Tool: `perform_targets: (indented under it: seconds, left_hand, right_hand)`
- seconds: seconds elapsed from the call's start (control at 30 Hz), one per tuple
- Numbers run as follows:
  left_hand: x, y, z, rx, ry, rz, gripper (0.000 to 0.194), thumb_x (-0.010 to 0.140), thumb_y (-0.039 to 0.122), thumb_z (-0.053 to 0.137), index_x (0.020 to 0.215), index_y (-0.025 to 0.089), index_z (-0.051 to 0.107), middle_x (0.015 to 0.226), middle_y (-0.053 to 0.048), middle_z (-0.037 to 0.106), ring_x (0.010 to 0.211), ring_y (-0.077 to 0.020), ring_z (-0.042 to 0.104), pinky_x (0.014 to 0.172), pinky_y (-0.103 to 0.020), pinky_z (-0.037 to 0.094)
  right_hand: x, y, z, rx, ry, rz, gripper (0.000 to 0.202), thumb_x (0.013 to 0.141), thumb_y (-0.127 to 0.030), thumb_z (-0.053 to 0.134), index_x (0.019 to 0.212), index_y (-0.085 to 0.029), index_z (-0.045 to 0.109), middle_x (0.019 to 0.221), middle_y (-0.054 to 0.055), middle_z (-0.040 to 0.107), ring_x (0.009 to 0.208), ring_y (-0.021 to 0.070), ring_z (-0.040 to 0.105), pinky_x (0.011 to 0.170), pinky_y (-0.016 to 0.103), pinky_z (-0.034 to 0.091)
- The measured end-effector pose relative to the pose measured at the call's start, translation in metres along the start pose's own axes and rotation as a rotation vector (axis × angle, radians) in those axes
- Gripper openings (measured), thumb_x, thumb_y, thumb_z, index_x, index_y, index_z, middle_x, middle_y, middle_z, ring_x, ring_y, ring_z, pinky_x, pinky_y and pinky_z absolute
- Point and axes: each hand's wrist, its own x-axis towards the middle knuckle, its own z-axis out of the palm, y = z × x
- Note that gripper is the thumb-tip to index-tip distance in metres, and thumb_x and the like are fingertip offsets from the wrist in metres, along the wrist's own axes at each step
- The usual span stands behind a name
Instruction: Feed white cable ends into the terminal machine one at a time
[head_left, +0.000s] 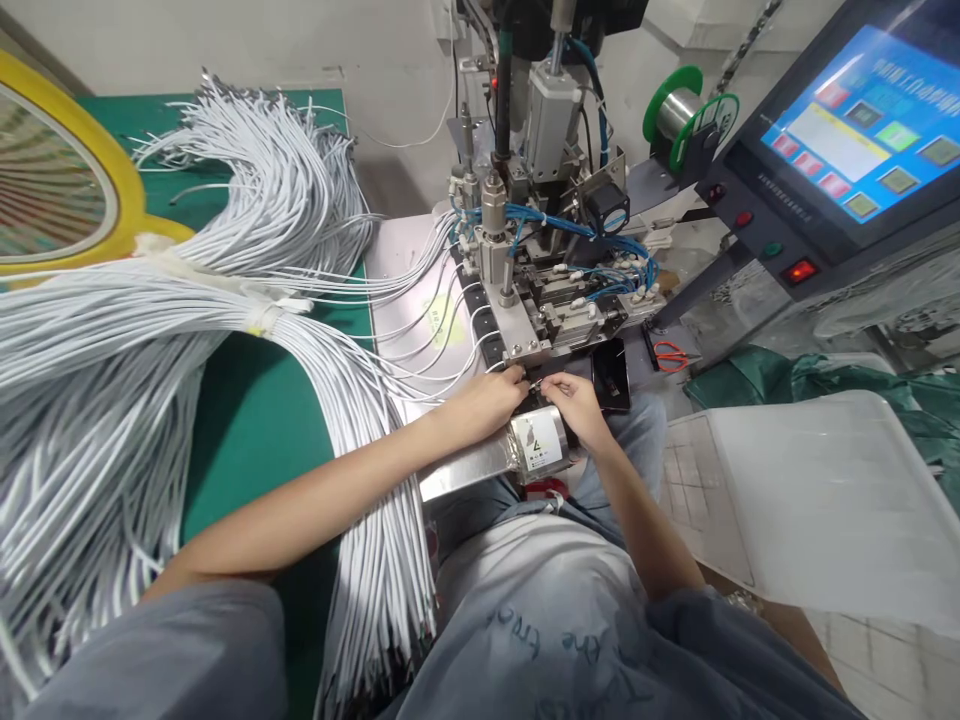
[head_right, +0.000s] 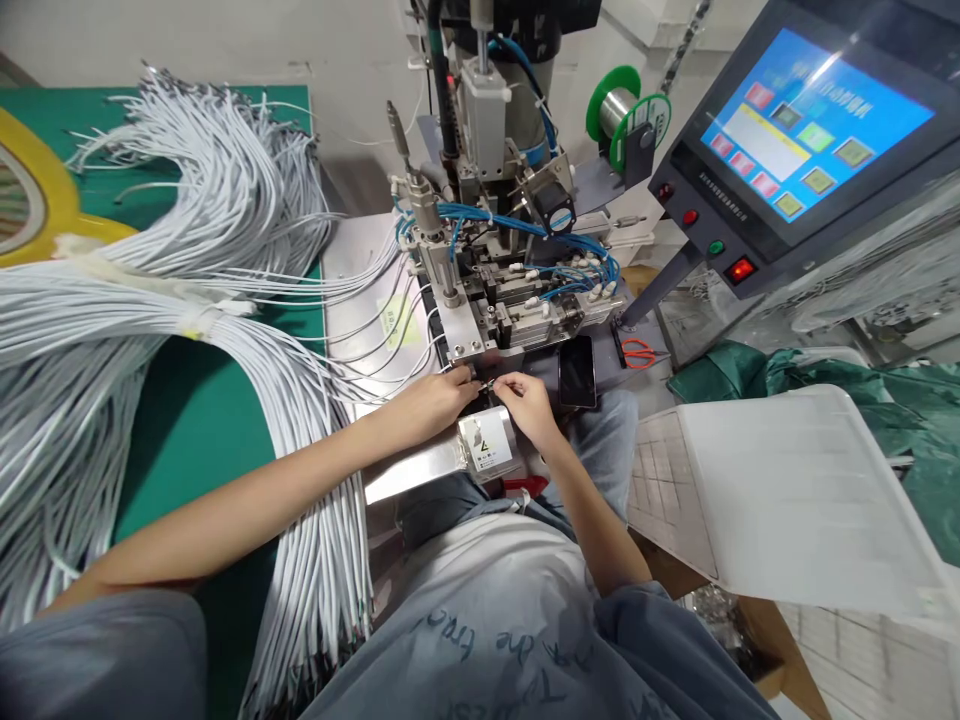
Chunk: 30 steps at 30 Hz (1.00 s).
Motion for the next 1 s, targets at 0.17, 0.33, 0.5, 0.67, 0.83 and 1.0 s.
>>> perform_targets:
  seconds: [0.17,0.33,0.5,0.67,0.83,1.0]
  left_hand:
    - [0.000,-0.002,-0.001,-0.008,0.038,-0.008,0.023,0.089,0.009,0.038,0.099,0.009,0.058,0.087,-0.008,0.058,0.068,-0.0161,0.060,0.060,-0.026,0.047]
    - [0.000,-0.002,-0.005,0.016,0.013,0.026,0.027,0.087,0.008,0.041,0.107,0.012,0.059,0.085,-0.007,0.056,0.064,-0.0150,0.058,0.056,-0.025,0.045]
    - [0.000,-0.002,-0.005,0.011,0.016,0.047,0.027,0.088,0.008,0.040,0.108,0.011,0.059,0.084,-0.006,0.054,0.064,-0.0138,0.056,0.057,-0.024,0.045]
    - [0.000,-0.001,-0.004,0.030,-0.004,0.042,0.029,0.088,0.008,0.039,0.111,0.010,0.057,0.087,-0.007,0.053,0.067,-0.0152,0.057,0.059,-0.026,0.046]
    - [-0.001,-0.001,-0.005,0.028,-0.025,0.042,0.030,0.087,0.007,0.039,0.111,0.010,0.056,0.090,-0.008,0.052,0.069,-0.0153,0.058,0.061,-0.027,0.048]
    - [0.000,0.001,-0.009,0.026,-0.062,0.044,0.029,0.087,0.006,0.040,0.112,0.009,0.055,0.095,-0.010,0.053,0.072,-0.0149,0.059,0.063,-0.025,0.049]
  right_hand:
    - [0.001,-0.005,-0.001,0.002,-0.048,0.064,0.014,0.064,-0.032,0.060,0.064,-0.018,0.059,0.059,-0.002,0.056,0.058,0.0124,0.051,0.060,0.027,0.042]
    - [0.002,-0.012,-0.003,-0.006,-0.090,0.111,0.015,0.063,-0.033,0.061,0.066,-0.018,0.058,0.059,-0.002,0.054,0.058,0.0123,0.050,0.055,0.025,0.039]
    - [0.005,-0.014,-0.004,-0.005,-0.126,0.108,0.012,0.062,-0.030,0.059,0.063,-0.018,0.057,0.059,-0.002,0.054,0.058,0.0114,0.049,0.054,0.024,0.039]
    - [0.007,-0.012,-0.004,-0.010,-0.135,0.097,0.012,0.062,-0.029,0.058,0.061,-0.018,0.057,0.056,-0.003,0.052,0.055,0.0110,0.048,0.054,0.025,0.040]
    - [0.008,-0.008,-0.004,-0.049,-0.112,0.053,0.015,0.066,-0.034,0.058,0.067,-0.018,0.058,0.062,0.000,0.057,0.059,0.0138,0.052,0.056,0.027,0.043]
    - [0.010,-0.007,-0.004,-0.153,-0.121,-0.068,0.017,0.071,-0.035,0.054,0.068,-0.019,0.057,0.066,0.002,0.060,0.066,0.0161,0.056,0.060,0.028,0.044]
